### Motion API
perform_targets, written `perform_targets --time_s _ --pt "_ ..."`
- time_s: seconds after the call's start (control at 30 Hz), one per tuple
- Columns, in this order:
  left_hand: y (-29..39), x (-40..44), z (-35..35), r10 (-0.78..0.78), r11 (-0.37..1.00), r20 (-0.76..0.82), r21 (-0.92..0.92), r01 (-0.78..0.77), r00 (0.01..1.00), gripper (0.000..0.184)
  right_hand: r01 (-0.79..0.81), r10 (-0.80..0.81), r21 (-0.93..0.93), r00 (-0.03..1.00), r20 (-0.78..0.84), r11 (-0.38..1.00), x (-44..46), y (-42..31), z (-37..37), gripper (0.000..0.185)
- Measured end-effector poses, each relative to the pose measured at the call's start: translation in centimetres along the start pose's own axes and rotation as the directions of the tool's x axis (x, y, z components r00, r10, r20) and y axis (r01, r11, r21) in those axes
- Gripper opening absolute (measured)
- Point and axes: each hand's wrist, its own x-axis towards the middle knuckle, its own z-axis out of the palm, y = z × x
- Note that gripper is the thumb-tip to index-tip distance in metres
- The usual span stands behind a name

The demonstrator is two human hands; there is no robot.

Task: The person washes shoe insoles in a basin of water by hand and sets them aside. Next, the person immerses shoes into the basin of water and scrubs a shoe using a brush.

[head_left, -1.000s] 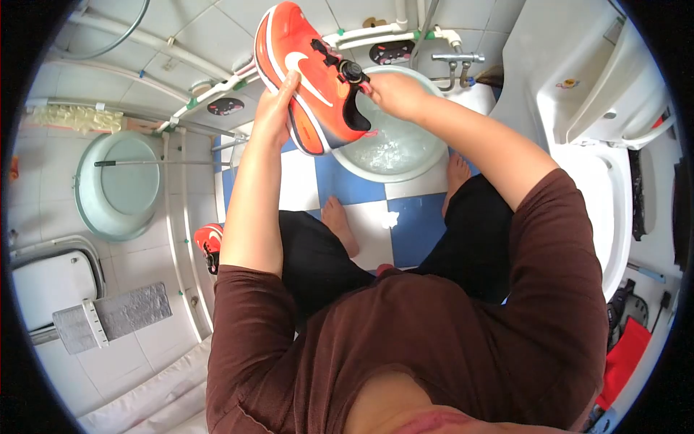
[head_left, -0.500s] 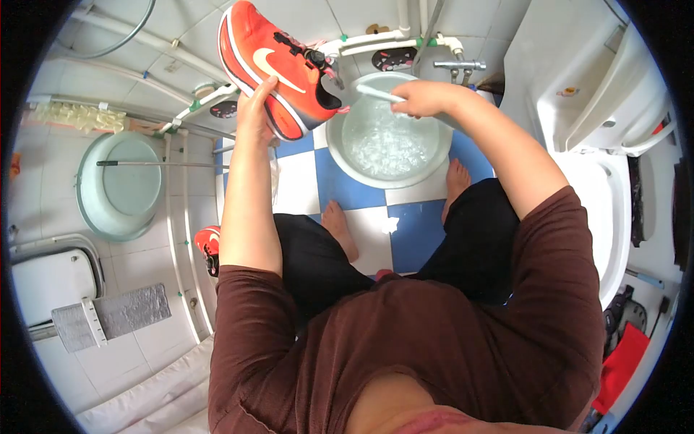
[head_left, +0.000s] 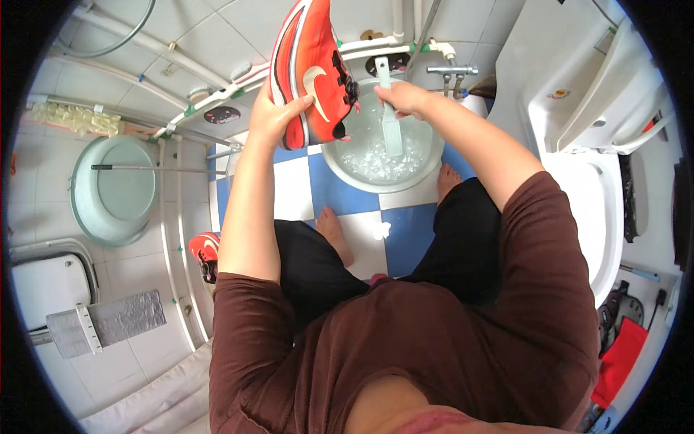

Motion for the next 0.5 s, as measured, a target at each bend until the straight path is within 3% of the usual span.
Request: perform_targets --time_s 0.07,0.1,0.2,0.23,0.27,0.37,0.47,0.5 --pt "0.0 -0.1 0.1 -0.003 1.000 0.001 -0.013 0.003 1.000 0.067 -0.006 0.006 -0.053 1.000 0.002 0.999 0.7 1.5 0.9 0.048" --pt "-0.2 -0.2 0.1 0.005 1.000 0.000 -0.020 -0.005 1.000 0.068 -0.058 0.063 -0.296 0.998 0.008 0.953 1.2 0.9 1.2 0.056" --pt "-0.7 -0.2 0.1 0.025 0.999 -0.014 0.029 -0.024 1.000 0.071 -0.130 0.160 -0.495 0.987 0.019 0.859 0.4 -1.5 1.0 0.068" --pt "-0.8 -0.2 0.1 0.031 0.998 -0.022 0.054 -0.030 0.999 0.072 -0.201 0.210 -0.071 0.966 0.150 0.977 -0.8 -2.6 1.0 0.072" --pt "-0.8 -0.3 0.2 0.052 0.996 -0.012 0.066 -0.051 0.999 0.072 -0.292 0.193 0.357 0.939 0.286 0.887 -1.8 -3.6 1.0 0.077" --pt "-0.9 -0.5 1.0 0.110 0.991 0.046 0.076 -0.114 0.993 0.074 -0.385 -0.017 0.531 0.797 0.603 0.755 -3.6 -5.7 1.0 0.075" --pt "-1.4 -0.6 1.4 0.151 0.963 0.096 0.212 -0.168 0.984 0.074 -0.332 -0.154 0.793 0.872 0.465 0.511 -4.5 -6.6 2.6 0.070" --pt "-1.5 -0.4 1.7 0.193 0.963 0.099 0.170 -0.208 0.976 0.066 -0.256 -0.191 0.843 0.904 0.382 0.472 -4.5 -6.9 2.7 0.065"
